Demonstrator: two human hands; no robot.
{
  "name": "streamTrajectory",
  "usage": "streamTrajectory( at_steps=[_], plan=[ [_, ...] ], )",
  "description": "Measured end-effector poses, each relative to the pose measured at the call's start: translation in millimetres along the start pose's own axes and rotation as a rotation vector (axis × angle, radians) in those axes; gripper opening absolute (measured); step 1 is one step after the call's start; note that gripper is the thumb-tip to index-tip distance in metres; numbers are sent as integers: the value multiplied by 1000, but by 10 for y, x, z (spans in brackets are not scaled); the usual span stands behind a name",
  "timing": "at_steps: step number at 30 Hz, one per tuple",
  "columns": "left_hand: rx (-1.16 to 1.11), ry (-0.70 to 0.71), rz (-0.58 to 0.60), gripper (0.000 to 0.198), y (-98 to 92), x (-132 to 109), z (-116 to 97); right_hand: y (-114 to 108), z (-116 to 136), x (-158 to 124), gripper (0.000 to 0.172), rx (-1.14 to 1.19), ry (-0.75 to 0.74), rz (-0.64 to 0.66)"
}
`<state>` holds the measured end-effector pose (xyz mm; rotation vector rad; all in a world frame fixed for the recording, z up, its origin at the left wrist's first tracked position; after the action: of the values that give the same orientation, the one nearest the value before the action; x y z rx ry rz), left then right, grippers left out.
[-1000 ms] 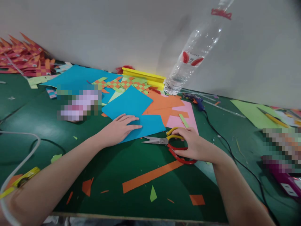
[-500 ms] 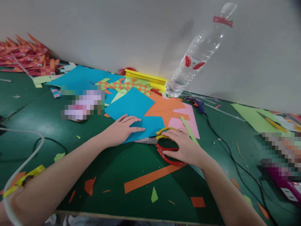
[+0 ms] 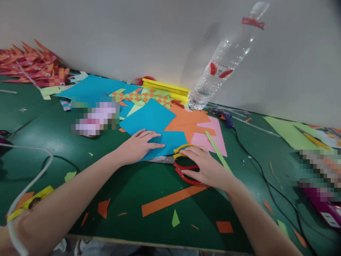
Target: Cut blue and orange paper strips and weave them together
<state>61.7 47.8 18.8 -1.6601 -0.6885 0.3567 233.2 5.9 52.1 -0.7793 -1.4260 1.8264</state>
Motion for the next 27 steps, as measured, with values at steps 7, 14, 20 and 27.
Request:
streamTrajectory(
  at_steps=[7, 14, 20, 27],
  plan=[
    [1, 1, 1, 49, 5, 1, 0, 19, -26, 0, 46, 8, -11, -12],
    [-38, 5, -22, 45, 0, -4, 14, 19, 99, 20, 44, 18, -57, -25],
    [-56, -1, -35, 48, 10, -4, 29, 0, 113, 43, 42, 30, -47, -19],
    [-105, -28, -44, 41, -16, -5, 43, -4, 236, 78, 41, 22, -68, -17]
  ],
)
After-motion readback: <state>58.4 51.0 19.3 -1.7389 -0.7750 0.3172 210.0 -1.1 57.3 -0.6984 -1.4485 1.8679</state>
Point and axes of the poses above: each hand's wrist, its own x-axis towards the middle knuckle, its own y-axis out of the palm, z = x × y, the point moved 8 cm from there along x, towards the middle knuckle, and after that the axes turned 5 degrees about -x, right-handed, at the moved point
